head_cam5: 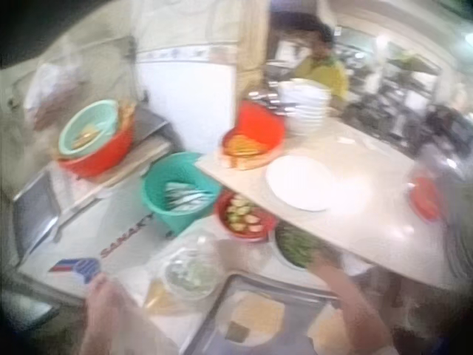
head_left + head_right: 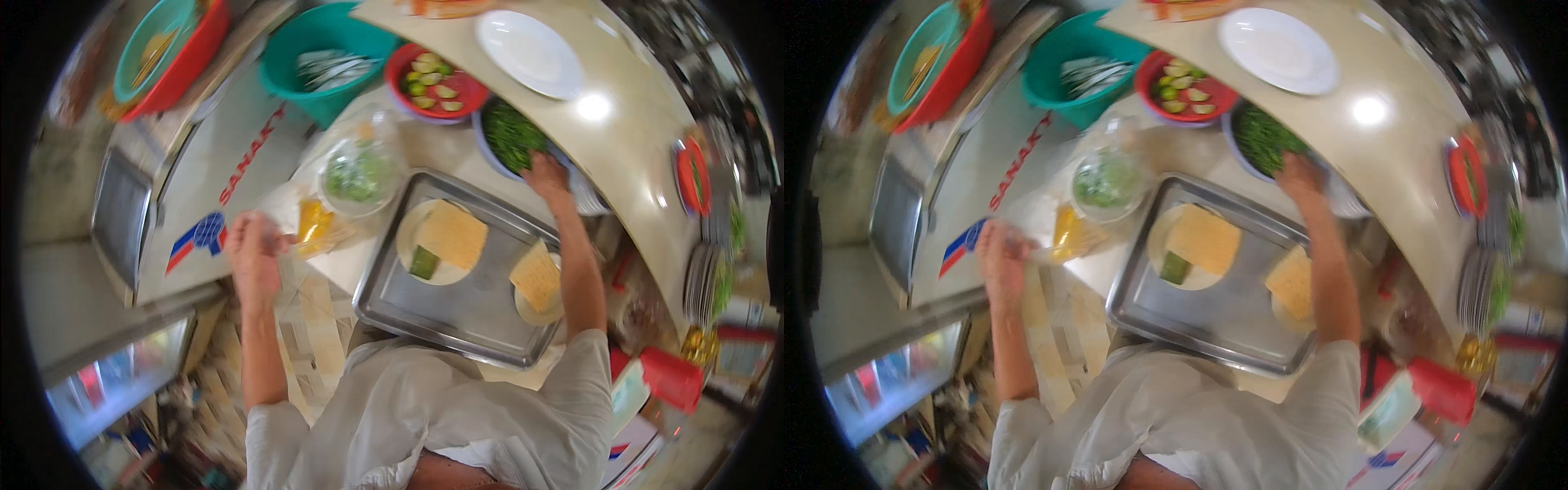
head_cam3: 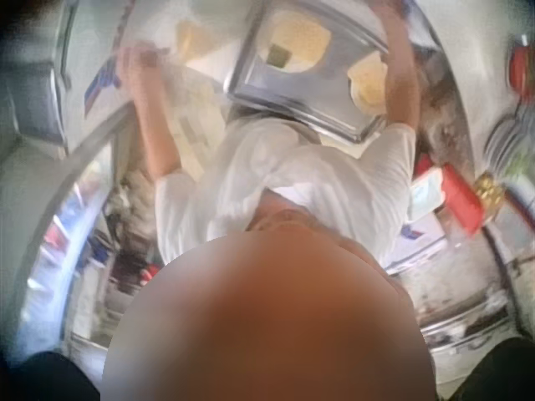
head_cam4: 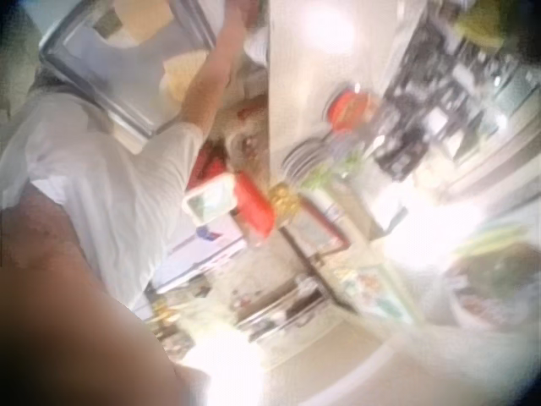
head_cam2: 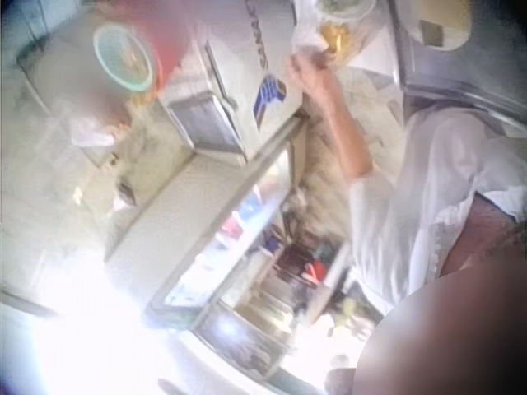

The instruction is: The person assembles two wraps on a metal tray in a restaurant kitchen. They place flatbreads on plates, add banana leaves, herbs, lime wedges, and condiment packets, then top with lettuce and flatbread. The person also retrieves items from a refrigerator and places a bowl of soup on the tray.

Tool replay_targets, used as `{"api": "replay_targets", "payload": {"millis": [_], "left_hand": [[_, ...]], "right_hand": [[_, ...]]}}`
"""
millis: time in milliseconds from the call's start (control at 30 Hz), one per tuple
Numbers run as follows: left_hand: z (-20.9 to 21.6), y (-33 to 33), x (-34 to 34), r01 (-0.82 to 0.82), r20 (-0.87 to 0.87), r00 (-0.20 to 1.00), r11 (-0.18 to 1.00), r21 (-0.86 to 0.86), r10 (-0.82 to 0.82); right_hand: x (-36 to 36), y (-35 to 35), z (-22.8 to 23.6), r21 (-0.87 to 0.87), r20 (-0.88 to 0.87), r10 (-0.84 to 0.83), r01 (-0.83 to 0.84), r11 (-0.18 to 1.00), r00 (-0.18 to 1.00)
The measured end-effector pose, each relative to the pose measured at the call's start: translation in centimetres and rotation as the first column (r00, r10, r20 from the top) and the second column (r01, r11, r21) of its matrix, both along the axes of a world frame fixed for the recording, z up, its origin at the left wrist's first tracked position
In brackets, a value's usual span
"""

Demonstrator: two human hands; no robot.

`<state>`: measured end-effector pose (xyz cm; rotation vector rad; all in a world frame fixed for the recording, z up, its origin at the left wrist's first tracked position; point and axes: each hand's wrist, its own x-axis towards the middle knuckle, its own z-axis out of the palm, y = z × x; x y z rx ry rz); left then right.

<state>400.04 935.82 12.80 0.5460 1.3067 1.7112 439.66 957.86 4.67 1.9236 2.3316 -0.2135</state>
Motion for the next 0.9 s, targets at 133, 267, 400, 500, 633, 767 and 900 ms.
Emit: {"api": "replay_targets", "payload": {"millis": [133,267,400,500,633,767,900], "left_hand": [[-0.8,-1.4,0.7,-0.069,-0.11,0.992,0.995,-0.072,0.061],[-1.4,-2.1,1.0,-0.12,-0.125,0.987,0.979,-0.162,0.1],[-1.8,-2.1,1.1,-0.164,-0.205,0.971,0.965,-0.207,0.121],[-1.7,-2.1,1.4,-0.312,-0.554,0.807,0.944,-0.104,0.205],[-0.3,-2.8,3.1,-0.341,-0.968,0.101,0.922,0.182,0.229],[0.1,-2.6,6.1,0.091,-0.964,0.249,0.993,-0.069,-0.09],[-3.0,-0.1,7.2,-0.032,-0.931,0.134,0.937,-0.347,-0.34]], "right_hand": [[0.7,4.1,-2.6,-0.239,0.151,0.107,-0.069,0.969,0.983],[2.1,5.5,-4.8,-0.286,0.041,0.205,-0.185,0.94,0.978],[3.5,5.8,-5.7,-0.231,-0.215,0.009,-0.06,0.971,0.977],[4.3,5.6,-5.3,-0.282,-0.393,-0.192,0.081,0.956,0.899],[4.0,3.9,-4.2,-0.488,-0.766,-0.545,0.245,0.838,0.339],[3.2,2.6,-2.4,-0.572,-0.809,-0.578,0.081,0.816,0.107],[2.3,2.7,-0.9,-0.546,-0.83,-0.547,0.042,0.837,0.11]]}}
